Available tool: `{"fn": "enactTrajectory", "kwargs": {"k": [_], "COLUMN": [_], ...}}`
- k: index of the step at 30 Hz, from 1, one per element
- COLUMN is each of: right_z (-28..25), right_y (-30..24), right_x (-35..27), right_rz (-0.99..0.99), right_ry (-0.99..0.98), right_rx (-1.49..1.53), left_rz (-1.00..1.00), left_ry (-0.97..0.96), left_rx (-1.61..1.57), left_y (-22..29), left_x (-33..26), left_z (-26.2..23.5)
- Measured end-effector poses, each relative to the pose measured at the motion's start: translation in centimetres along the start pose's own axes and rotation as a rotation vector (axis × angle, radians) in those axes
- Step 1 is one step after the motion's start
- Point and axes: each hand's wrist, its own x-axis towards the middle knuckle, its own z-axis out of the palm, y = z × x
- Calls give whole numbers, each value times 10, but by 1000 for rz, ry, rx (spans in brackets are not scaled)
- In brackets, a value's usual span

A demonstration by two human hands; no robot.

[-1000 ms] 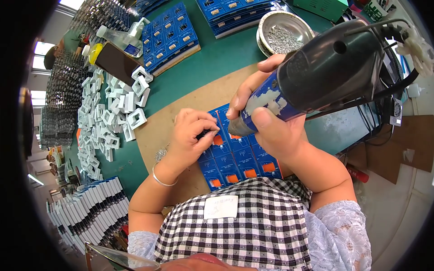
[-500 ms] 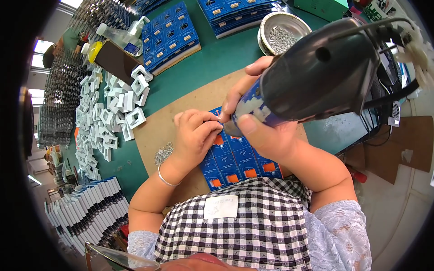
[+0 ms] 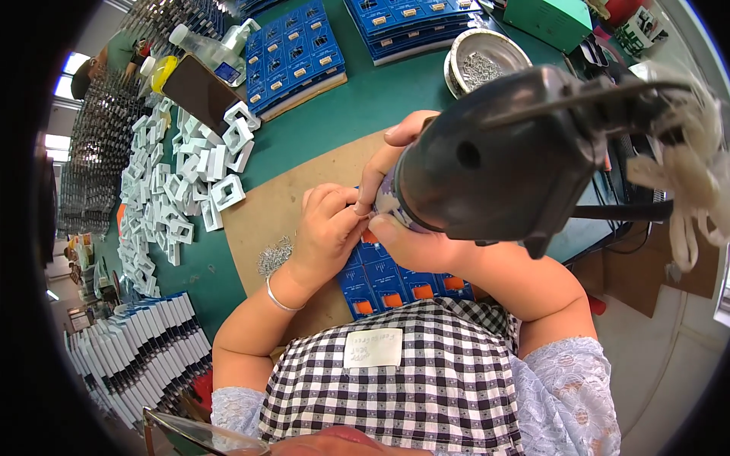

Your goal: The person assembles small electronic components by placing circuit boards into a jig, then securing them with screws using an electric screwdriver.

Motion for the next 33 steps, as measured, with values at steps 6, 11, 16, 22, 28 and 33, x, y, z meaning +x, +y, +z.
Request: {"fn": "enactTrajectory", "kwargs": {"k": [6, 11, 16, 22, 28, 33], "right_z": [2, 10, 17, 34, 5, -6], "right_y": [4, 6, 5, 13, 28, 19], "right_x": [-2, 3, 14, 20, 12, -3], "right_rz": [-18, -25, -27, 96, -10, 94], "right_ry": [54, -67, -180, 42, 106, 391], "right_rx": [81, 85, -37, 204, 367, 479], "left_rz": [6, -12, -181, -272, -270, -195], "left_ry": [12, -27, 119, -56, -76, -130], "left_rx": [-6, -91, -177, 126, 220, 319], "left_y": [0, -6, -29, -50, -37, -27], "left_x": [2, -3, -10, -56, -74, -63], "left_z": [1, -5, -42, -80, -68, -68]}}
